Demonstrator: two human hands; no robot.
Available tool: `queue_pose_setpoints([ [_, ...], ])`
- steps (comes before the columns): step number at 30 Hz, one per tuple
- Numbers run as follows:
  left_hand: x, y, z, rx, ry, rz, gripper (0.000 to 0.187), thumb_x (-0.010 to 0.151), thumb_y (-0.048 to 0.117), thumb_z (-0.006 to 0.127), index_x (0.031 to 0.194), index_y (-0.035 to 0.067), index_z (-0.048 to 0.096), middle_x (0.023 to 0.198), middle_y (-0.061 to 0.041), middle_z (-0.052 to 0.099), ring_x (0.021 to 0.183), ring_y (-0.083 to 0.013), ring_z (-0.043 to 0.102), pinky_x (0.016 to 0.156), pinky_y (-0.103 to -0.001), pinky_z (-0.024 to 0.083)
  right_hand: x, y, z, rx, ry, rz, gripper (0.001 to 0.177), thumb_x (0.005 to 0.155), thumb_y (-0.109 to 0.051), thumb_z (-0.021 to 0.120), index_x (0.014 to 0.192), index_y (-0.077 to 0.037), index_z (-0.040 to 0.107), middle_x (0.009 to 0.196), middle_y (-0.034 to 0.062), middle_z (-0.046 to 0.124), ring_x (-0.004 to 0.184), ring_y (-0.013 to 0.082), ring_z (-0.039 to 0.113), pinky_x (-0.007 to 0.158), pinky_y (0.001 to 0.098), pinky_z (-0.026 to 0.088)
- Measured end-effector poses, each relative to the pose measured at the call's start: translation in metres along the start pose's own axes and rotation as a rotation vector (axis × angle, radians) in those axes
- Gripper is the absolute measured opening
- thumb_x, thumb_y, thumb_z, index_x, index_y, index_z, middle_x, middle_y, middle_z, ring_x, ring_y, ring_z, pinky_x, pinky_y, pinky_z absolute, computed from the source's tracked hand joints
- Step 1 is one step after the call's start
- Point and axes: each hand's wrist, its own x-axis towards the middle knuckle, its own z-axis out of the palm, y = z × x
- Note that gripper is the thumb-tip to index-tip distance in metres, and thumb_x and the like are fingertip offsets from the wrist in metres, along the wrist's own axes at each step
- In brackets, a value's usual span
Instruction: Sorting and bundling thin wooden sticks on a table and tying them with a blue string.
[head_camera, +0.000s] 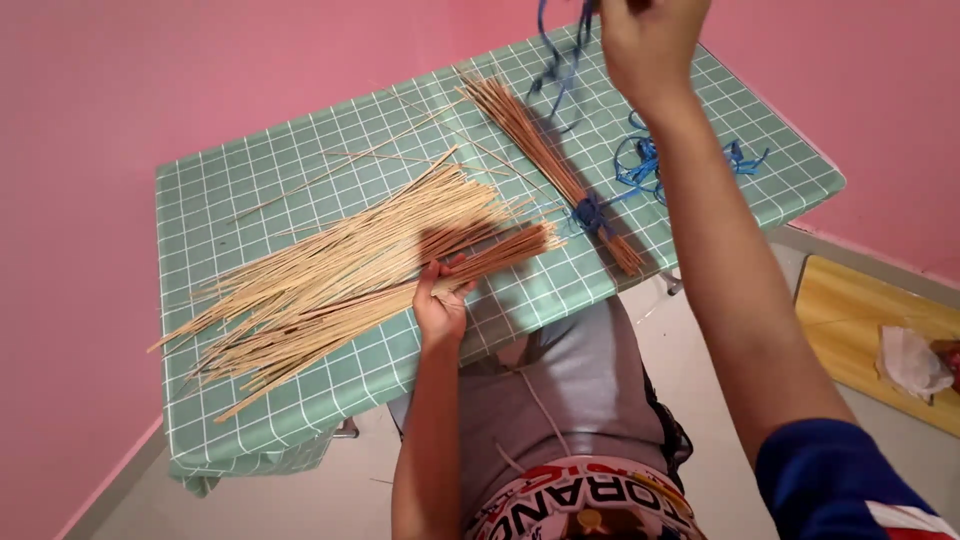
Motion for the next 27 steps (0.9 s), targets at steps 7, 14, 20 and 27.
queue_pose_setpoints([
  [7,-0.006,0.012,0.021,0.008,-0.031,0.049,0.017,0.099,0.018,0.061,0.089,0.005,0.064,0.107,-0.021,0.072,0.101,-0.0293,0.071,0.068,-0.040,0.062,-0.040,0.017,0.007,0.247,-0.218,0.302,0.012,0.102,0.012,0.060,0.112,0.007,0.061,0.096,0.0143,0.069,0.078,0.0184,0.063,0.061,0.0298,0.054],
  [14,-0.017,0.047,0.053,-0.012,-0.091,0.058,0.025,0.104,0.019,0.057,0.087,0.008,0.070,0.084,-0.004,0.074,0.092,-0.0266,0.074,0.069,-0.041,0.059,-0.055,0.008,-0.005,0.304,-0.471,0.628,0.009,0.101,0.003,0.069,0.107,0.004,0.076,0.083,0.0119,0.072,0.069,0.0174,0.072,0.052,0.0264,0.057],
  [20,-0.024,0.062,0.085,0.136,-0.369,0.040,0.035,0.102,0.018,0.055,0.108,-0.013,0.070,0.126,-0.028,0.068,0.078,-0.0271,0.073,0.069,-0.033,0.061,-0.043,-0.035,0.001,0.356,-0.707,0.665,0.011,0.093,-0.002,0.077,0.104,-0.001,0.078,0.068,0.0091,0.069,0.046,0.0110,0.057,0.042,0.0215,0.045],
  [27,-0.041,0.055,0.143,0.372,-0.343,0.174,0.024,0.086,0.017,0.076,0.096,-0.004,0.074,0.073,-0.020,0.071,0.064,-0.0305,0.075,0.052,-0.044,0.064,-0.032,-0.100,0.017,0.582,-0.822,0.738,0.021,0.084,0.011,0.068,0.103,0.007,0.074,0.063,0.0212,0.068,0.043,0.0207,0.063,0.043,0.0317,0.052],
])
